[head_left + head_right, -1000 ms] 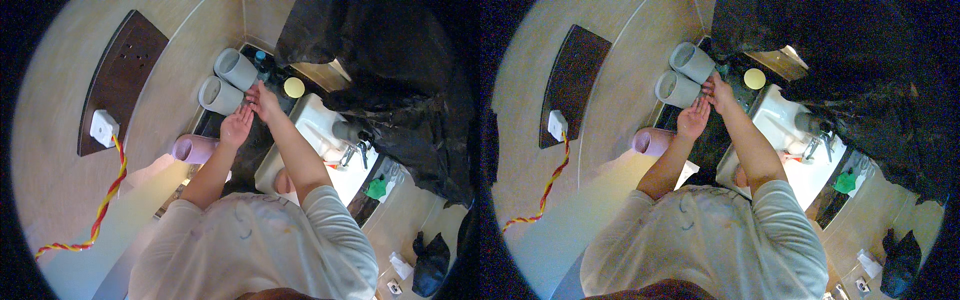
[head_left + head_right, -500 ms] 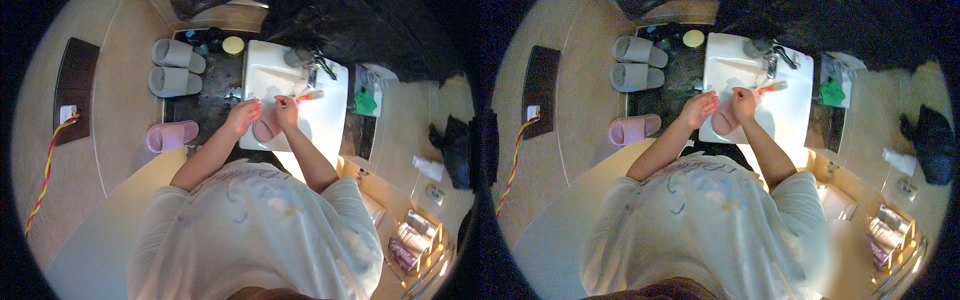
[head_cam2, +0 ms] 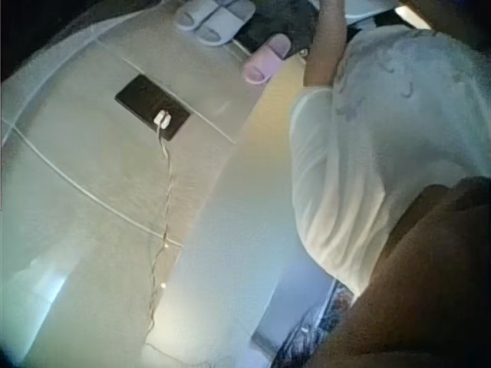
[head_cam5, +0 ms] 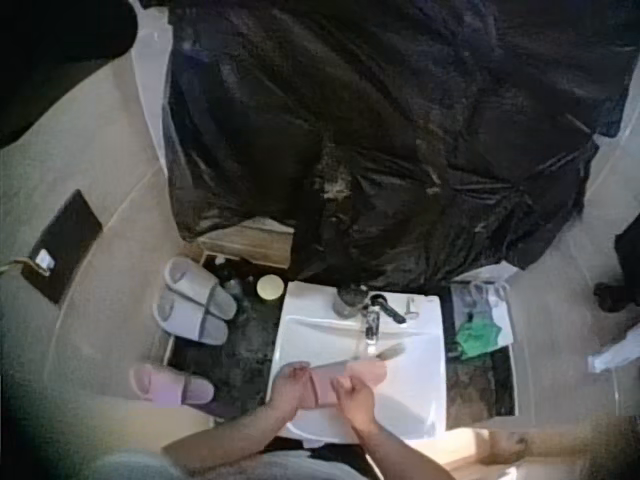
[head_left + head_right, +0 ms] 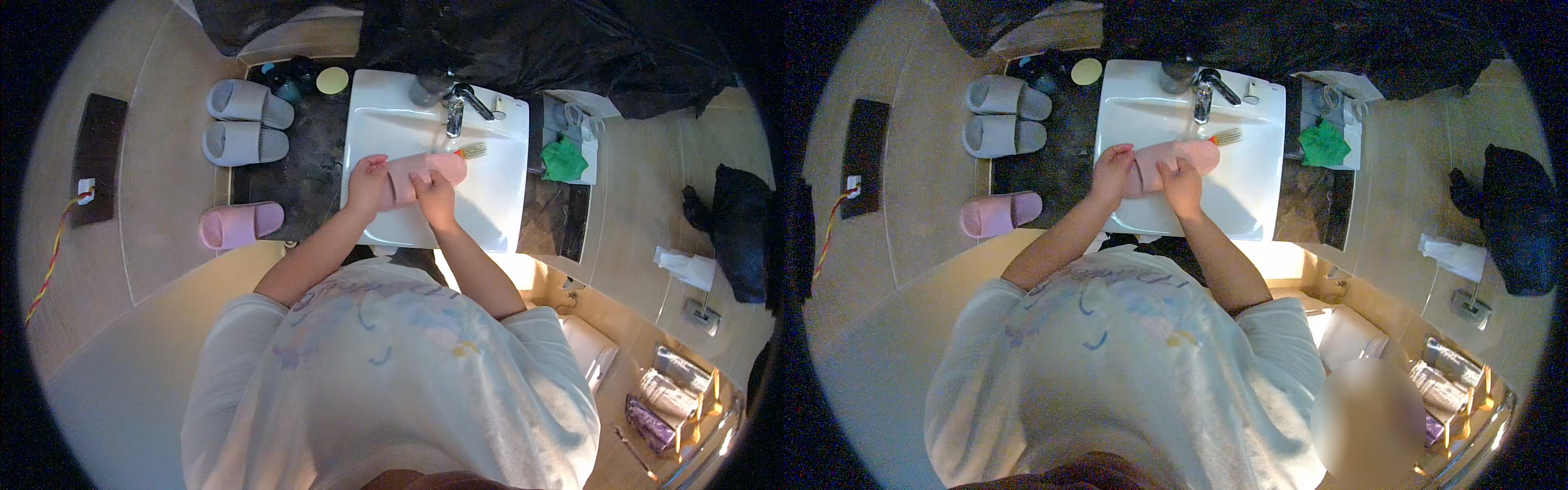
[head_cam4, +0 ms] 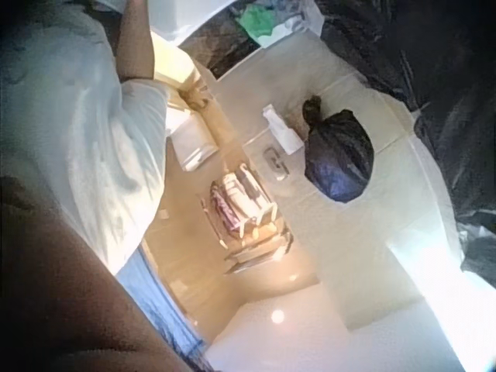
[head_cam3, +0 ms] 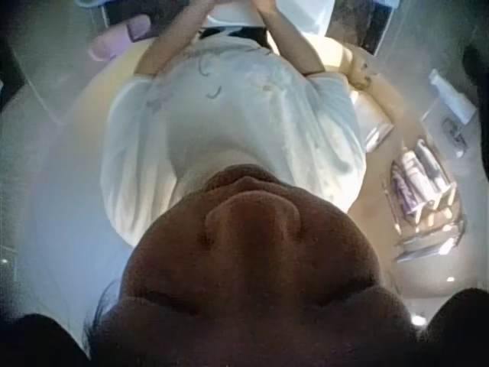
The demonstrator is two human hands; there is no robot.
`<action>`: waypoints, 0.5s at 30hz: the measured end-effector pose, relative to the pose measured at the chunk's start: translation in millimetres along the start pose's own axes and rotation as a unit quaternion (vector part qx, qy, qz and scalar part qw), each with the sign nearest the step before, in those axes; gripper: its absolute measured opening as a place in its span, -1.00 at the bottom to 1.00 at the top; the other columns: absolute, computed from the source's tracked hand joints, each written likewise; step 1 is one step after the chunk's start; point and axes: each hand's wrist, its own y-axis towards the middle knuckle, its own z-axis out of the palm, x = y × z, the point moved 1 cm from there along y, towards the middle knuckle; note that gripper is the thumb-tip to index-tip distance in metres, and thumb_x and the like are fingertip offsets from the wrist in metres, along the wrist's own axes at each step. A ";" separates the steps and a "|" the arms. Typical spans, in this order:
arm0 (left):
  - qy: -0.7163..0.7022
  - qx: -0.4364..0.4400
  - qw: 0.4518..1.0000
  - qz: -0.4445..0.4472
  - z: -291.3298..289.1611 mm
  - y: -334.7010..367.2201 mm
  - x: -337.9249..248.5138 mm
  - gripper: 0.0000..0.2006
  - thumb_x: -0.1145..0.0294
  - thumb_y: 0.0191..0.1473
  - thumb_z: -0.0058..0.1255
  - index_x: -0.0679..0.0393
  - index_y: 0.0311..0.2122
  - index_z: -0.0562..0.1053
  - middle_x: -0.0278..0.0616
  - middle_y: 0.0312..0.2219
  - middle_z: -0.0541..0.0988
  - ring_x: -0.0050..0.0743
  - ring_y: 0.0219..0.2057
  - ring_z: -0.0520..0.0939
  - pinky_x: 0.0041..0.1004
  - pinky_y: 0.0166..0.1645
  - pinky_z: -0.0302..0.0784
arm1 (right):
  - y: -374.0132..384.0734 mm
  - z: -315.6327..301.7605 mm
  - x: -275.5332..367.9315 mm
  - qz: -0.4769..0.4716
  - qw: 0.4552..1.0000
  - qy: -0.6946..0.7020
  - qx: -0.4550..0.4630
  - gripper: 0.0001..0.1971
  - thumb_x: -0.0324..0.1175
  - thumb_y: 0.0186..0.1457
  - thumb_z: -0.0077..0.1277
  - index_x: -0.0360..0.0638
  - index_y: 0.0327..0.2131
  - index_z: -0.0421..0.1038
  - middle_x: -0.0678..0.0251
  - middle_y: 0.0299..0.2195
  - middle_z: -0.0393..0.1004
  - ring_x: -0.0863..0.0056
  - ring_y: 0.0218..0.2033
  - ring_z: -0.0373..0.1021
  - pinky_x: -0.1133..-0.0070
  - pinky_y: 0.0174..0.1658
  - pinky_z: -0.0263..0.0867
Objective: The person scrubs a pair of pink slippers with a brush and water at a bathroom sink, then rinses and wrings them. The person also scrubs a green cloth with the same brush and rinses it.
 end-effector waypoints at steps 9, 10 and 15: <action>0.038 -0.062 0.995 0.069 69.7 27.9 32.5 -0.63 0.56 0.09 -0.02 0.33 0.04 0.38 -0.09 -0.07 0.53 -0.34 -0.04 0.55 -0.43 0.07 0.42 | 55.2 -17.2 -13.4 -0.020 0.999 -0.016 0.038 -0.68 -0.18 0.21 -0.07 -0.28 -0.22 0.46 -0.09 -0.39 0.52 -0.12 -0.34 0.44 0.15 -0.22 0.32; 0.041 -0.062 0.995 0.063 72.3 33.6 35.4 -0.62 0.55 0.10 -0.02 0.34 0.06 0.37 -0.09 -0.06 0.53 -0.33 -0.03 0.54 -0.43 0.08 0.42 | 57.1 -18.6 -12.6 -0.026 0.998 -0.038 0.046 -0.69 -0.19 0.21 -0.08 -0.27 -0.20 0.45 -0.10 -0.38 0.52 -0.13 -0.34 0.44 0.13 -0.21 0.32; 0.078 -0.037 0.996 -0.031 89.0 39.9 32.0 -0.57 0.48 0.15 -0.01 0.33 0.13 0.33 -0.09 -0.01 0.51 -0.35 -0.03 0.54 -0.43 0.06 0.43 | 57.7 -40.1 -18.6 -0.096 0.985 -0.107 0.094 -0.73 -0.27 0.19 -0.09 -0.25 -0.13 0.39 -0.09 -0.33 0.51 -0.14 -0.28 0.43 0.11 -0.18 0.32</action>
